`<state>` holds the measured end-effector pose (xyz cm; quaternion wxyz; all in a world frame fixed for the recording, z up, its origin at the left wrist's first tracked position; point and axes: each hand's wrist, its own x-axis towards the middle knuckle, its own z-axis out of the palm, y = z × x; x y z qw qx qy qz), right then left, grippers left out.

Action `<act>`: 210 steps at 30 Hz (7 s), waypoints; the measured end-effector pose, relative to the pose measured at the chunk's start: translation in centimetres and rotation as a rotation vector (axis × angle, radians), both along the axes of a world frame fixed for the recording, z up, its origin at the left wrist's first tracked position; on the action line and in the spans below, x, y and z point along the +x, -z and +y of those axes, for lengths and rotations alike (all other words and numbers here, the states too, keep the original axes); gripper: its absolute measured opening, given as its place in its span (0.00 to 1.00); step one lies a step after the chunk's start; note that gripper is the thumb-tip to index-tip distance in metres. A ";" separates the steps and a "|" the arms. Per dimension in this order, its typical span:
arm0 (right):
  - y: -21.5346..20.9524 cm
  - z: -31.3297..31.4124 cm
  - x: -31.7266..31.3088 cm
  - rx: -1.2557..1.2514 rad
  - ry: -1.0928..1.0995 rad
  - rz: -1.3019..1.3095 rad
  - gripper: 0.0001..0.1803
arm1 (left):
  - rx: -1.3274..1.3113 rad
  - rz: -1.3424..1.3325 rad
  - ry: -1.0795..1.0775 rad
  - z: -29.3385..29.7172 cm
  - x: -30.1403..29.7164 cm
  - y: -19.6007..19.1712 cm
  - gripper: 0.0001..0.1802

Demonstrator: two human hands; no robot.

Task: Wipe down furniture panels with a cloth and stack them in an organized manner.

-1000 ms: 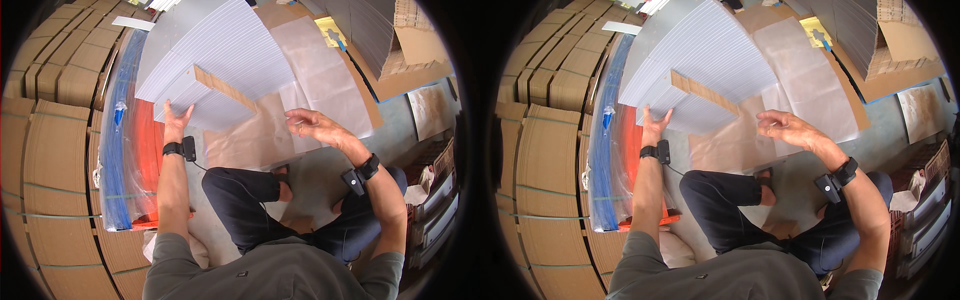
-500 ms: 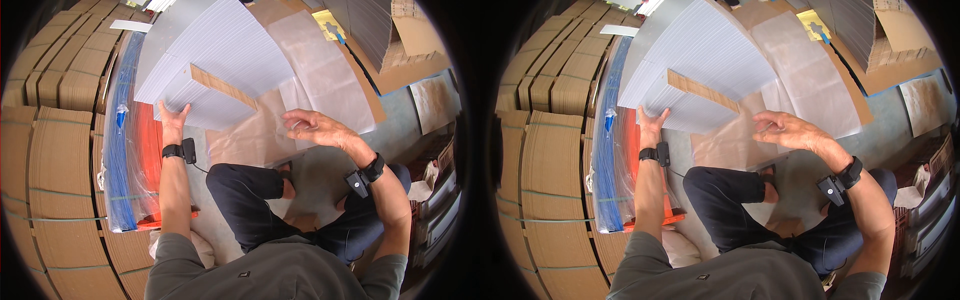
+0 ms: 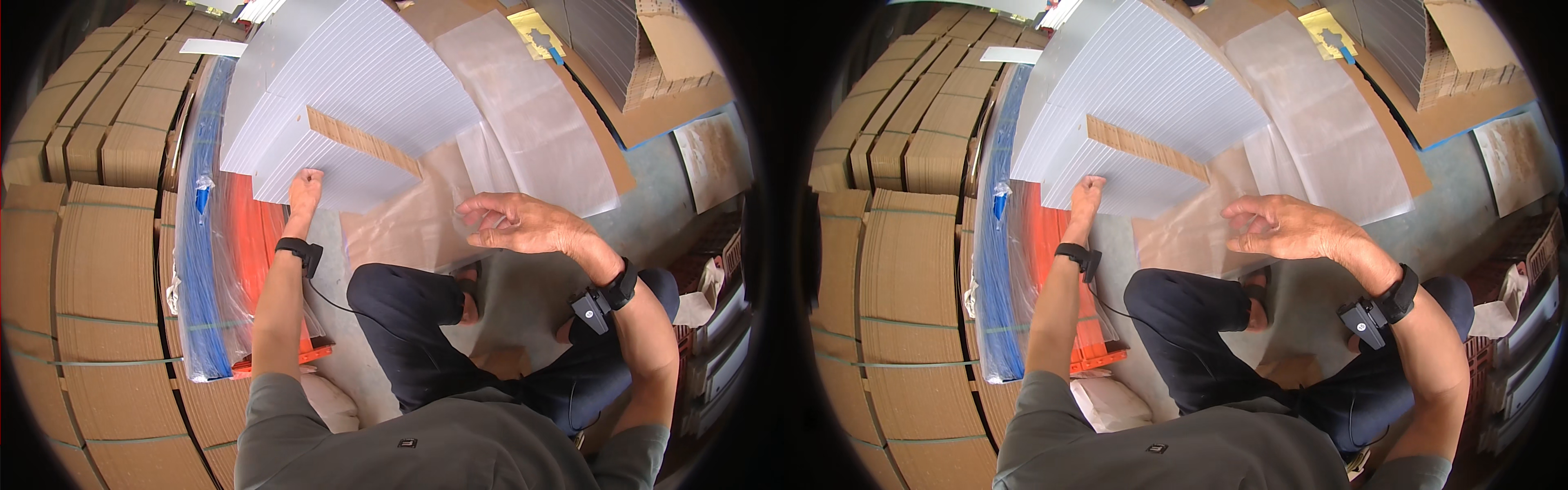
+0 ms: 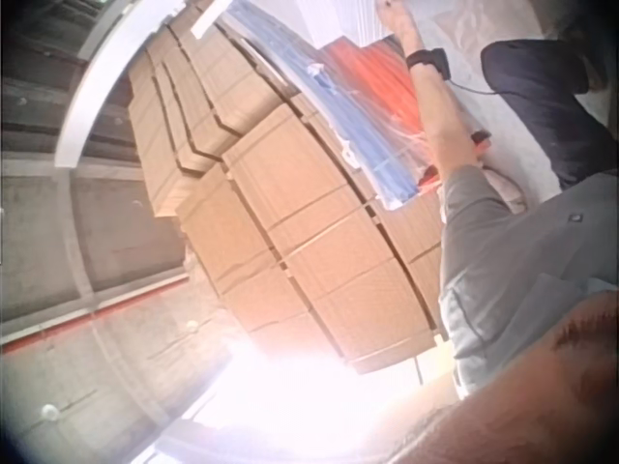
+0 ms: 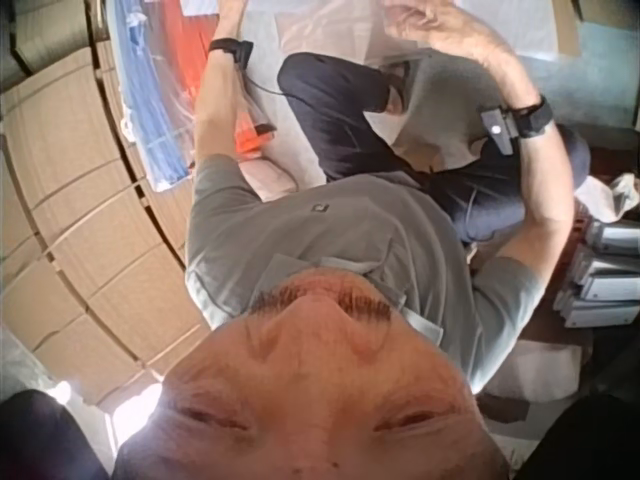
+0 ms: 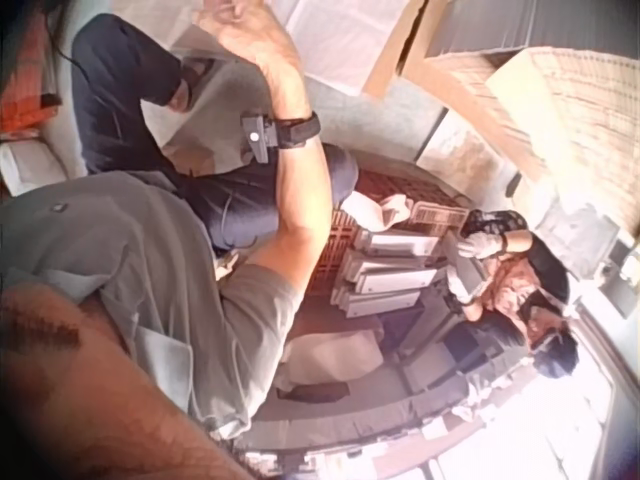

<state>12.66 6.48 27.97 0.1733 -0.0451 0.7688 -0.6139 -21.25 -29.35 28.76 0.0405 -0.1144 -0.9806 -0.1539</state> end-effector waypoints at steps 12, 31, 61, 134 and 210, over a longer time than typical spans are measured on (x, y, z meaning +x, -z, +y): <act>-1.6 0.4 0.8 0.050 -0.021 -0.041 0.33 | 0.039 0.031 0.016 0.1 0.5 0.3 0.16; -1.2 -6.2 -10.6 -0.022 0.275 0.360 0.44 | 1.228 0.023 -0.194 -9.7 -0.3 -1.9 0.51; -1.5 -16.0 -29.6 -0.261 0.414 0.311 0.51 | 1.474 -0.313 -0.086 -8.7 -3.6 -2.2 0.46; -0.5 7.8 6.4 -0.149 1.042 0.211 0.25 | -0.084 -0.721 0.797 6.6 7.3 11.1 0.27; 0.0 2.9 60.1 -0.253 2.603 0.938 0.26 | 0.079 -0.730 1.401 54.4 74.9 8.9 0.63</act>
